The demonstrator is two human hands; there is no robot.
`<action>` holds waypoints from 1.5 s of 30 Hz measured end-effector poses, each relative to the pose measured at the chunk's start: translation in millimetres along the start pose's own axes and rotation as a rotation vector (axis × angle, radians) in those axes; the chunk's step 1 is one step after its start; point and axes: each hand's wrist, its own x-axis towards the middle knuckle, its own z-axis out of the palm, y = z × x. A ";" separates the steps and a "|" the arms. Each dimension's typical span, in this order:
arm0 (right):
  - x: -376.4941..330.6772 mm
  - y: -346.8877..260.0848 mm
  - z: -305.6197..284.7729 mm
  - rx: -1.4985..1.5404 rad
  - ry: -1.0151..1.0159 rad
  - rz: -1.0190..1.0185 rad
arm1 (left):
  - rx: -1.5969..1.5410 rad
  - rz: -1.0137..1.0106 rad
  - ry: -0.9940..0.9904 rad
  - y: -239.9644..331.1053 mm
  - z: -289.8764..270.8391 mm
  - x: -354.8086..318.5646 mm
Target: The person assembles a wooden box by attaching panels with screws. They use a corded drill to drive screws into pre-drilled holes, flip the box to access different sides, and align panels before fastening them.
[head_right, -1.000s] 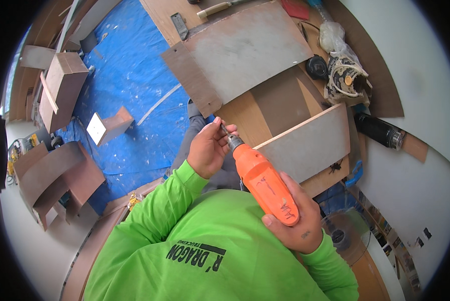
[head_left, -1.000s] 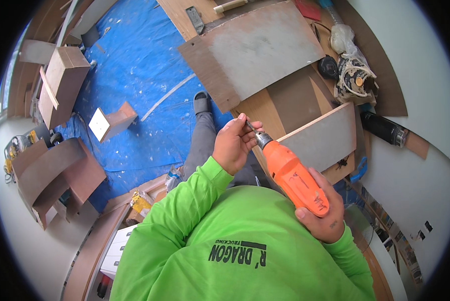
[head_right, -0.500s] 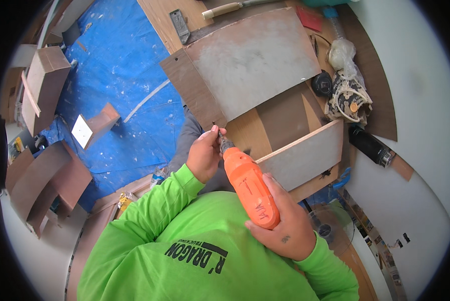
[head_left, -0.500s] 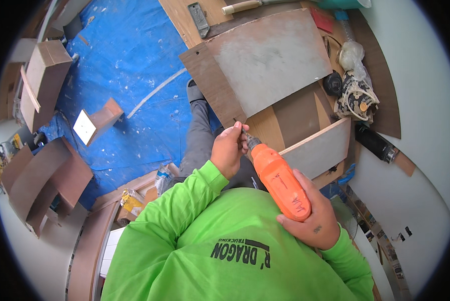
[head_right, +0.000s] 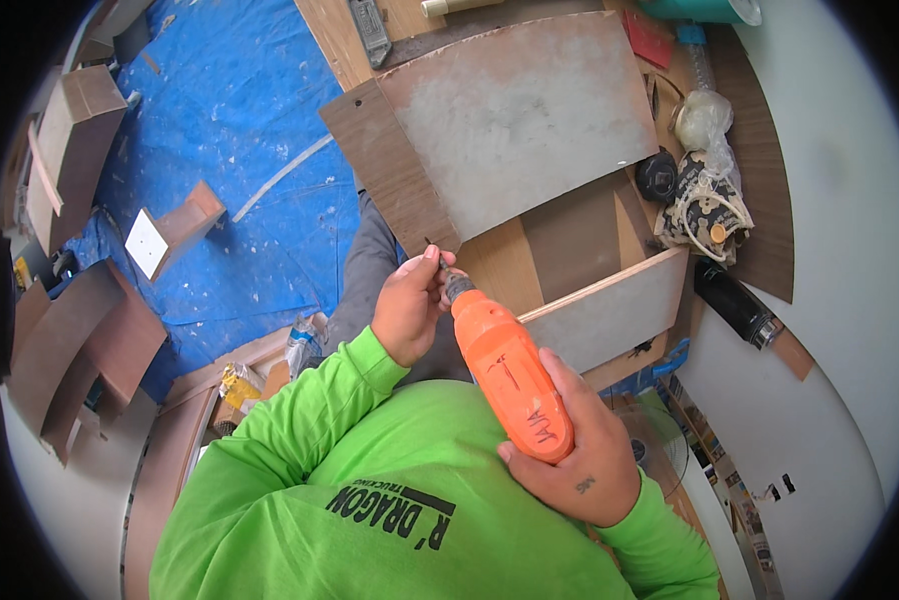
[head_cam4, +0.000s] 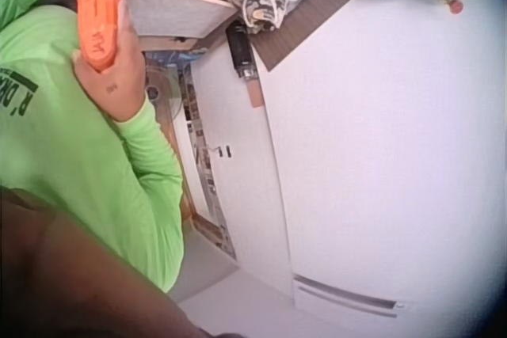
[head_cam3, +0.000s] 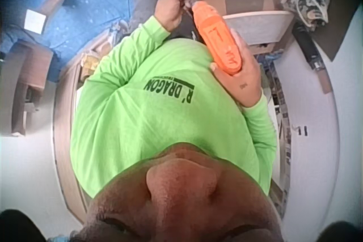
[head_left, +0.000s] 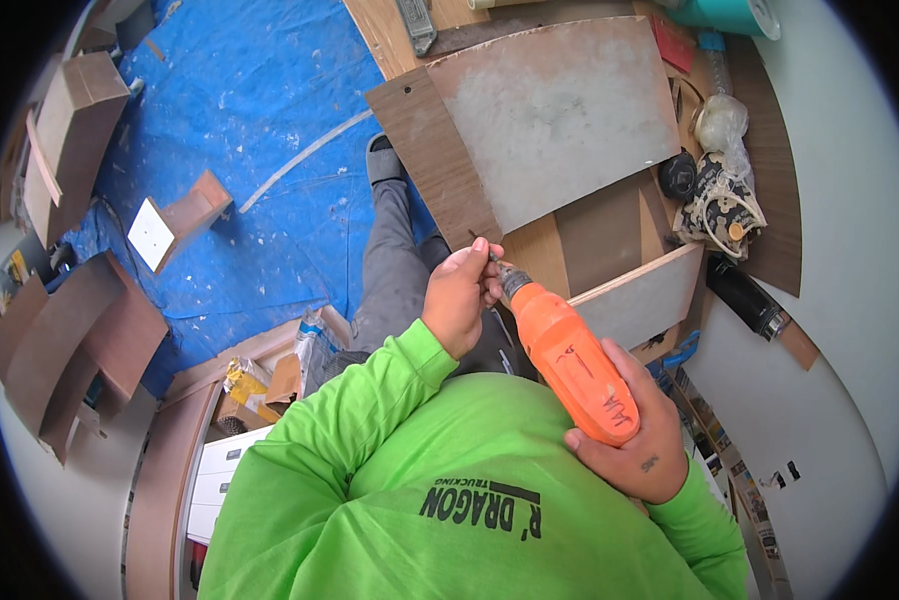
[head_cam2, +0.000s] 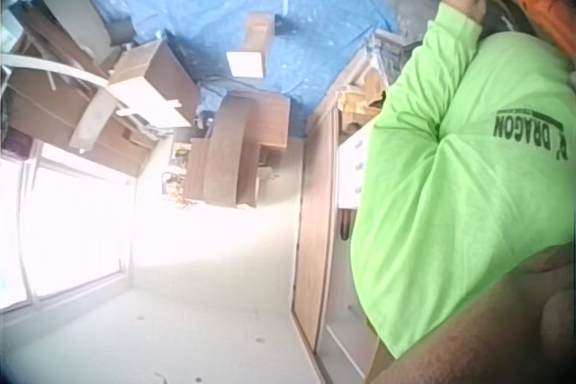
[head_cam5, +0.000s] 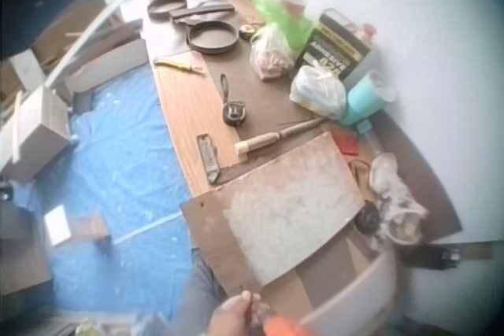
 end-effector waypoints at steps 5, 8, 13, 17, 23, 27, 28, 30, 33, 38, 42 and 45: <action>-0.7 -2.4 0.4 -0.020 0.009 -0.009 | 0.006 0.017 -0.018 0.4 0.1 2.5; -1.4 0.3 0.2 0.020 0.001 0.024 | 0.001 0.002 -0.019 -1.6 -1.3 3.0; 1.4 -3.9 0.3 0.006 0.008 -0.011 | 0.022 0.012 0.001 -0.2 -0.3 3.6; 5.8 -6.5 -0.1 0.027 0.002 0.013 | 0.357 0.142 0.172 6.8 3.5 -15.2; 9.0 -15.3 -1.3 -0.008 -0.011 0.026 | 1.041 1.420 -0.486 54.4 56.2 -54.3; 15.4 -17.8 -4.0 0.021 -0.017 0.027 | 1.020 1.316 -0.708 41.1 69.2 -41.3; 15.9 -16.2 -4.8 0.034 -0.014 0.033 | 1.042 1.288 -0.706 41.7 67.8 -41.2; 16.9 -20.4 -2.7 0.003 -0.016 0.038 | 1.089 1.233 -0.702 40.7 65.8 -42.7; 18.8 -23.2 -3.2 -0.029 -0.027 0.040 | 1.017 1.276 -0.656 38.2 64.0 -43.0; 19.9 -21.2 -2.3 -0.028 -0.044 0.082 | 0.966 1.280 -0.603 36.3 62.1 -45.7; 18.6 -27.0 -1.3 -0.085 -0.045 0.086 | 0.900 1.305 -0.605 36.7 60.4 -42.0; 18.9 -28.8 -2.2 -0.071 -0.026 0.086 | 0.894 1.287 -0.626 38.8 63.6 -42.0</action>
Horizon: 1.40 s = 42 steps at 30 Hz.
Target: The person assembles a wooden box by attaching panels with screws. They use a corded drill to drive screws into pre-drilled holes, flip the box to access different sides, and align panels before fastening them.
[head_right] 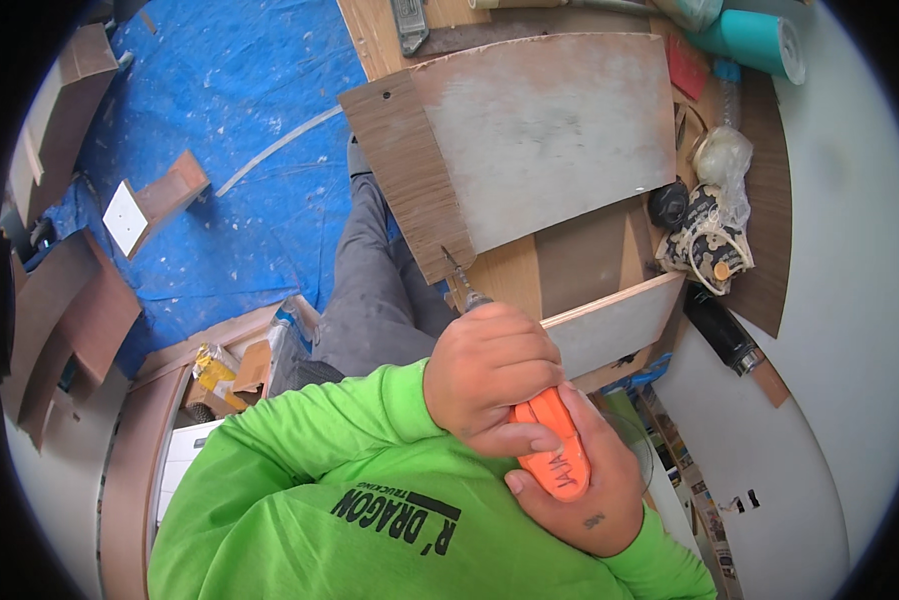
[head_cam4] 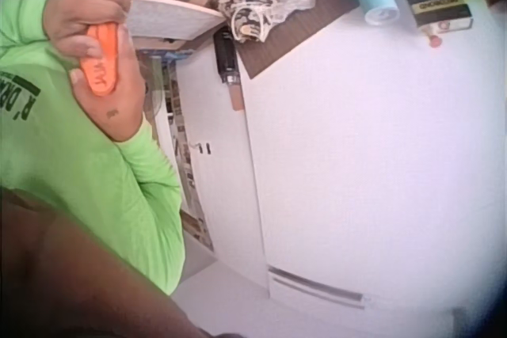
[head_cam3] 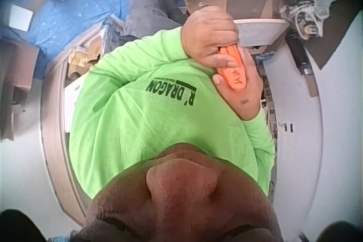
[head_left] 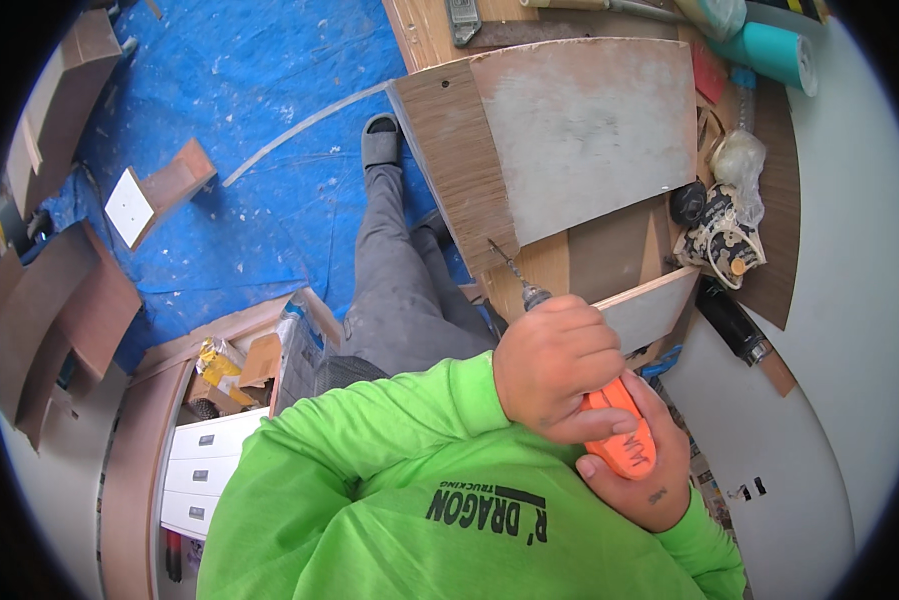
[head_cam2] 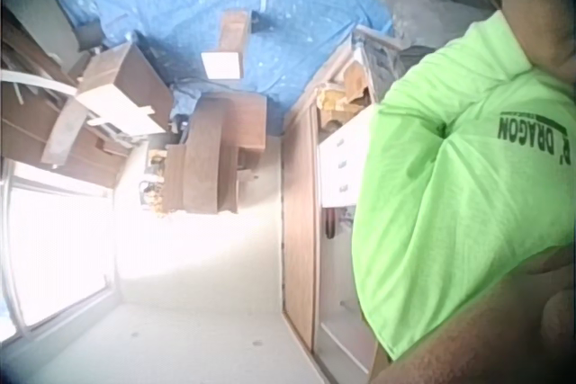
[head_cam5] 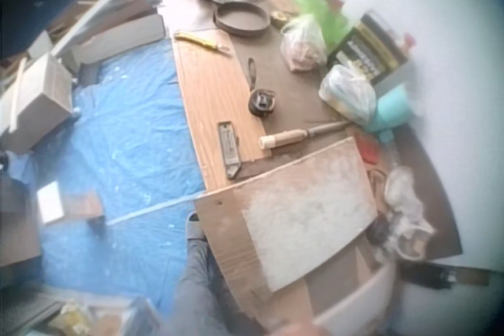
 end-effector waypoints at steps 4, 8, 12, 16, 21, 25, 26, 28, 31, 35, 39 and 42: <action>0.8 3.5 -1.2 -0.019 0.023 -0.057 | 0.011 -0.009 -0.020 0.5 0.2 2.7; 4.6 -12.5 -7.2 0.011 -0.030 0.080 | 0.028 0.003 -0.036 -1.3 -3.6 2.4; 8.2 -13.5 -7.1 0.006 -0.030 0.050 | 0.022 0.011 -0.022 -1.1 -7.1 4.7; 10.2 -20.0 -14.0 0.004 -0.035 0.085 | -0.011 -0.007 -0.027 -3.7 -5.2 8.2; 9.1 -18.0 -26.4 0.069 -0.135 0.061 | -0.011 -0.048 -0.065 -1.9 -7.8 9.5; 3.6 -17.7 -23.4 0.119 -0.146 0.114 | -0.015 -0.060 -0.063 -1.9 -12.3 11.0; 4.1 -18.0 -21.6 0.085 -0.131 0.101 | -0.020 -0.063 -0.058 -2.1 -12.6 11.1; 5.8 -18.1 -17.6 0.013 -0.102 0.073 | -0.028 -0.069 -0.050 -2.3 -12.9 11.2; 6.4 -20.5 -16.3 -0.022 -0.088 0.078 | -0.036 -0.077 -0.036 -2.0 -14.5 11.5; 9.0 -24.9 -17.4 0.014 -0.089 0.133 | -0.056 -0.087 -0.016 -2.3 -14.2 12.5; 8.7 -25.5 -19.8 0.010 -0.090 0.148 | -0.060 -0.090 -0.026 -2.7 -16.2 13.9; 8.8 -27.5 -20.9 0.037 -0.098 0.183 | -0.060 -0.086 -0.030 -2.2 -16.6 16.0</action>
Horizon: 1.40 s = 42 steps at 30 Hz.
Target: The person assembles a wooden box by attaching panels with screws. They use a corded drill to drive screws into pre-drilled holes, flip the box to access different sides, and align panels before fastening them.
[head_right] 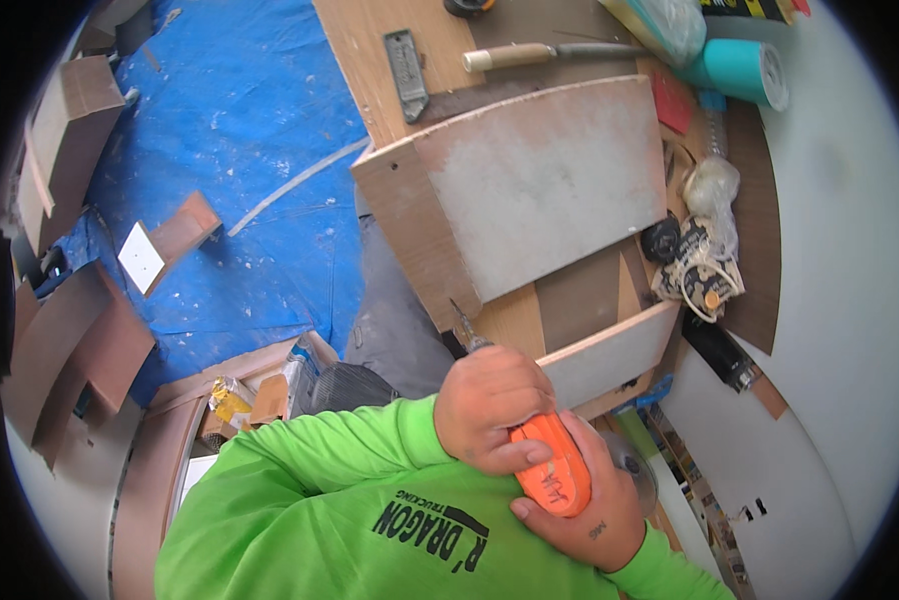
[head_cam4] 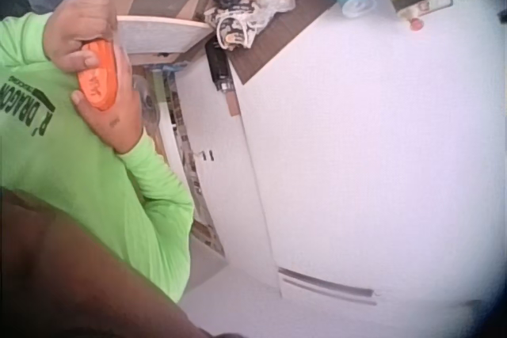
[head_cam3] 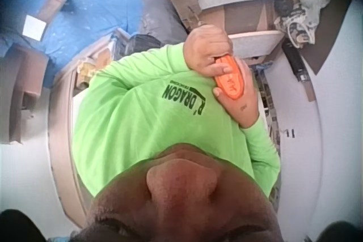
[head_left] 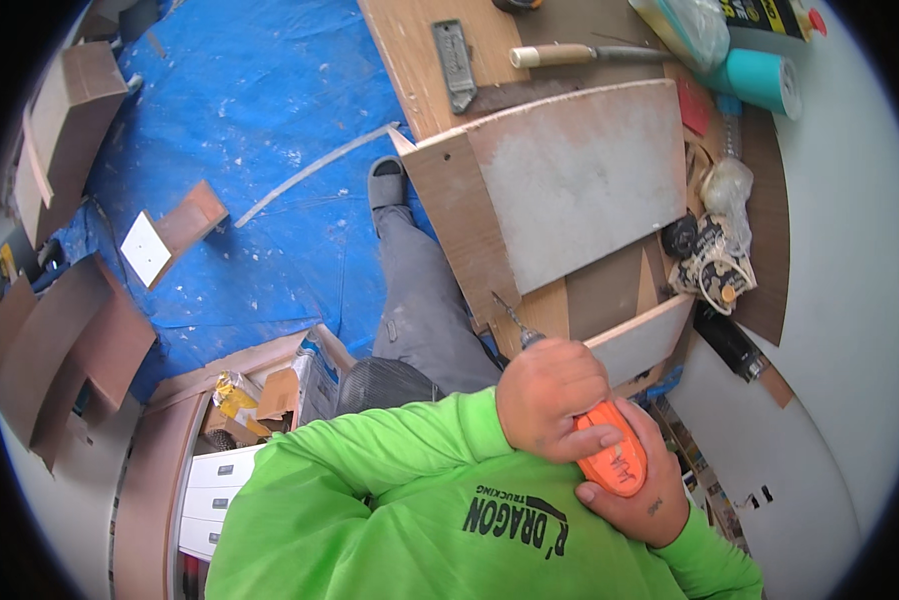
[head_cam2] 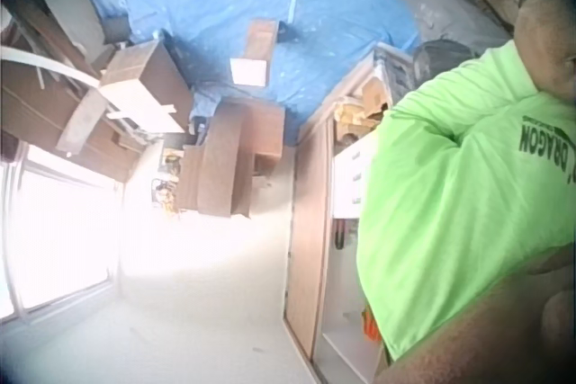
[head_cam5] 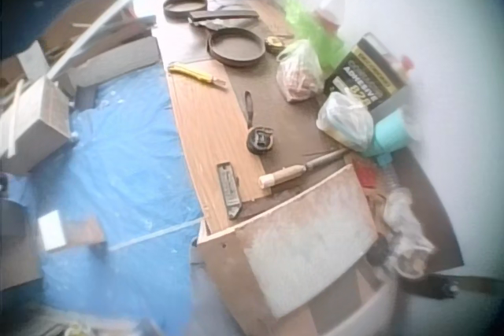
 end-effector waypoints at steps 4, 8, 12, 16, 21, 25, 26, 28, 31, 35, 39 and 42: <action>0.1 -6.9 -7.7 -0.038 -0.030 0.035 | 0.005 0.007 -0.005 0.1 1.3 0.3; -0.7 -4.7 -5.8 0.000 -0.008 0.044 | -0.016 0.028 -0.010 -0.1 0.1 2.6; 1.3 -8.6 -6.6 0.013 0.026 -0.015 | -0.028 0.031 -0.020 -1.0 0.3 5.5; 0.8 -6.4 -3.8 -0.025 0.077 -0.091 | -0.024 0.016 -0.047 -1.6 -1.8 6.4; 1.9 -2.4 -0.1 -0.057 0.116 -0.115 | -0.046 0.022 -0.031 -3.5 -3.3 7.1; 2.5 -5.7 -1.1 -0.056 0.100 -0.127 | -0.056 0.032 -0.020 -4.6 -4.0 6.8; 2.8 -6.0 -1.3 -0.060 0.092 -0.128 | -0.057 0.032 -0.020 -5.1 -4.2 6.6; 2.9 -5.9 0.2 -0.052 0.100 -0.138 | -0.058 0.029 -0.025 -4.0 -5.7 7.5; 2.4 -5.4 3.5 -0.022 0.107 -0.140 | -0.060 0.032 -0.027 -4.0 -7.7 7.5; 2.0 -5.3 5.5 -0.038 0.112 -0.151 | -0.068 0.039 -0.021 -4.8 -7.0 4.7; -0.3 -3.9 8.4 -0.010 0.122 -0.135 | -0.073 0.035 -0.018 -5.4 -6.1 3.7; -1.3 -3.1 8.8 0.005 0.115 -0.124 | -0.070 0.034 -0.018 -4.5 -5.9 4.1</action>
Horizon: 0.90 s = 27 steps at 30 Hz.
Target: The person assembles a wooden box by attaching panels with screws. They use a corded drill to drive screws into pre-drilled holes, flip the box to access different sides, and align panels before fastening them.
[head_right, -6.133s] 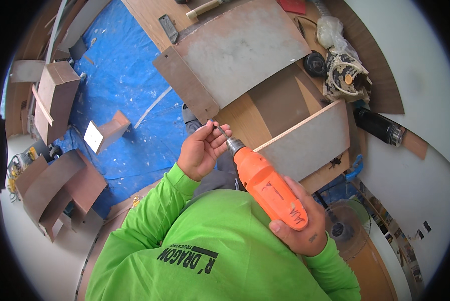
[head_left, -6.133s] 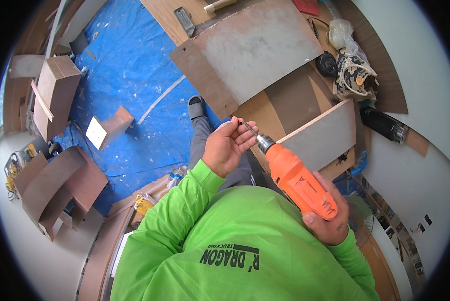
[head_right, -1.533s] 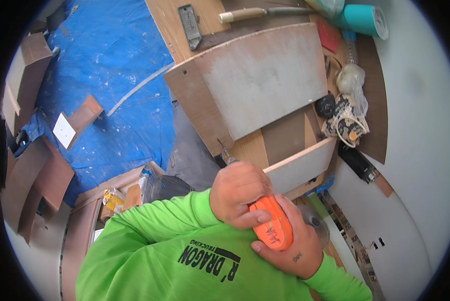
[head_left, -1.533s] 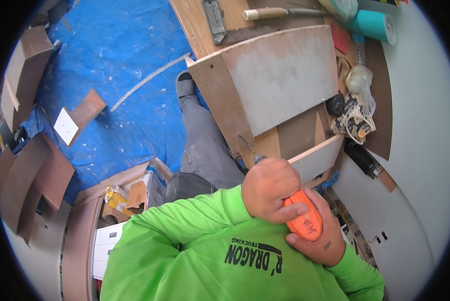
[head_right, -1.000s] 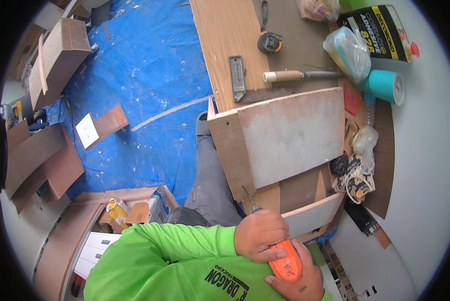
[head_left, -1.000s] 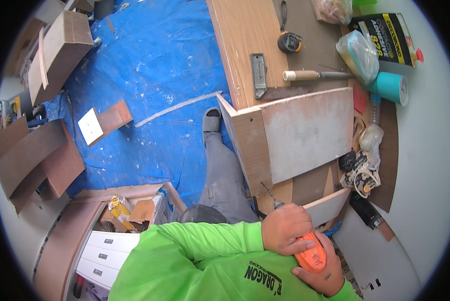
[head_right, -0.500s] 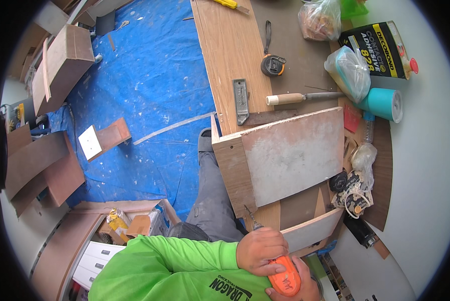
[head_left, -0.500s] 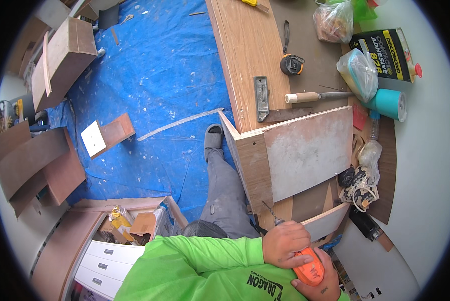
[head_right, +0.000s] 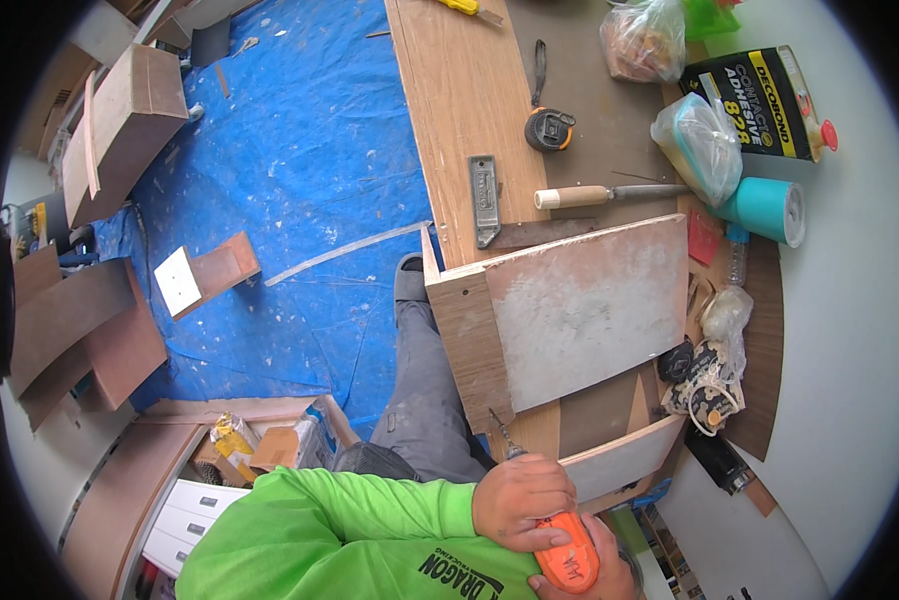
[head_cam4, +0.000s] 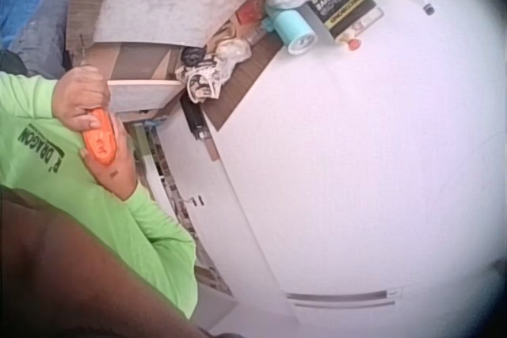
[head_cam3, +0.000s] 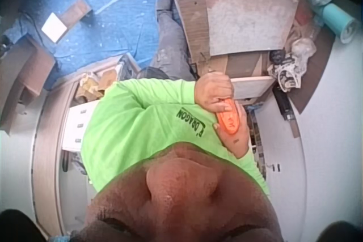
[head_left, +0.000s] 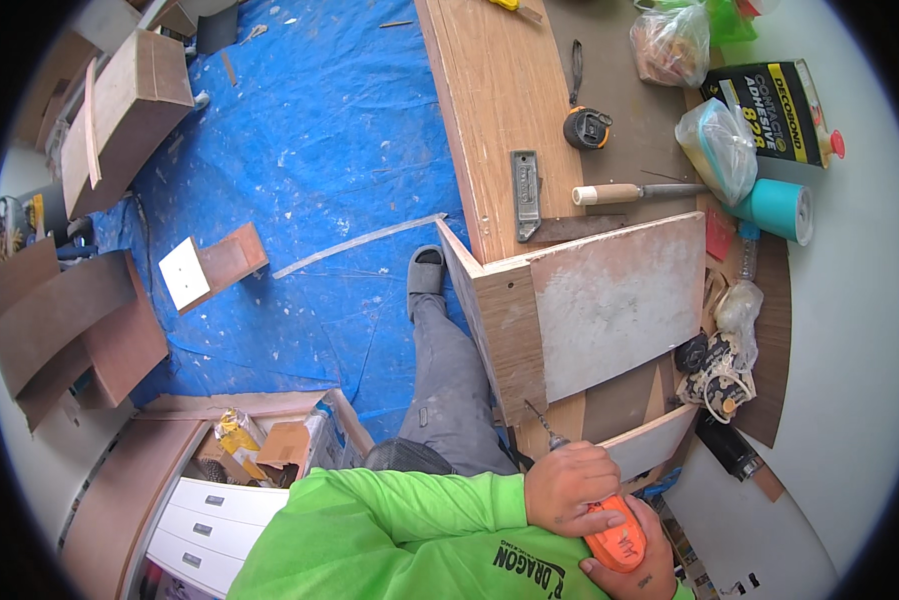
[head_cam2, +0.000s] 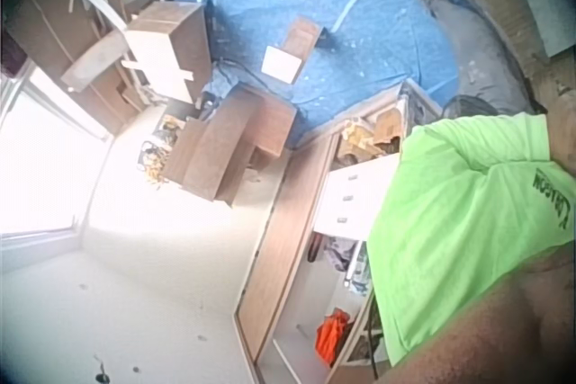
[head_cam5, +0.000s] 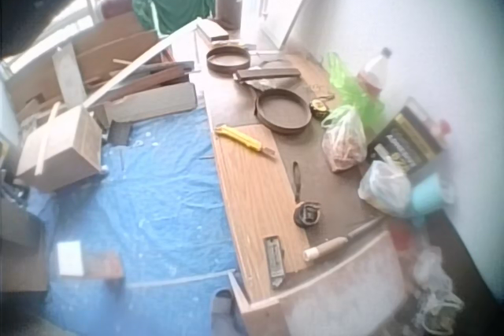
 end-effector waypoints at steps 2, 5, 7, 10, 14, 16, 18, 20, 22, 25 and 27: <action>0.2 0.2 -0.7 -0.012 -0.010 0.000 | -0.003 0.004 0.003 0.9 -1.7 1.2; 1.5 -1.5 -0.3 -0.030 -0.003 -0.025 | 0.007 -0.002 -0.002 1.3 -1.9 1.6; 1.9 -2.5 -1.9 -0.052 -0.012 -0.025 | -0.002 -0.005 -0.005 1.4 -2.9 2.0; 0.5 -0.6 -1.4 -0.073 -0.012 -0.019 | -0.002 -0.009 -0.018 0.2 -2.9 1.6; 0.4 -2.4 -1.5 -0.057 -0.016 0.016 | -0.001 -0.022 -0.038 1.2 -4.0 1.0; 2.1 -3.0 -2.6 -0.076 -0.023 -0.010 | -0.034 -0.039 -0.053 1.1 -9.1 2.2; 2.8 -2.2 -3.4 -0.094 -0.028 -0.016 | 0.004 -0.092 0.039 -3.9 -19.0 4.4; 1.8 -1.1 -4.3 -0.110 -0.035 0.000 | 0.111 -0.185 0.237 -17.2 -34.5 2.5; 1.6 -0.3 -5.3 -0.074 -0.043 0.014 | 0.246 -0.323 0.161 -27.9 -54.7 -10.5; 3.2 0.1 -7.0 -0.051 -0.042 0.002 | 0.422 -0.390 0.164 -43.7 -76.0 -35.1; 5.0 -0.2 -9.0 -0.060 -0.044 -0.016 | 0.566 -0.368 0.338 -53.5 -83.7 -41.4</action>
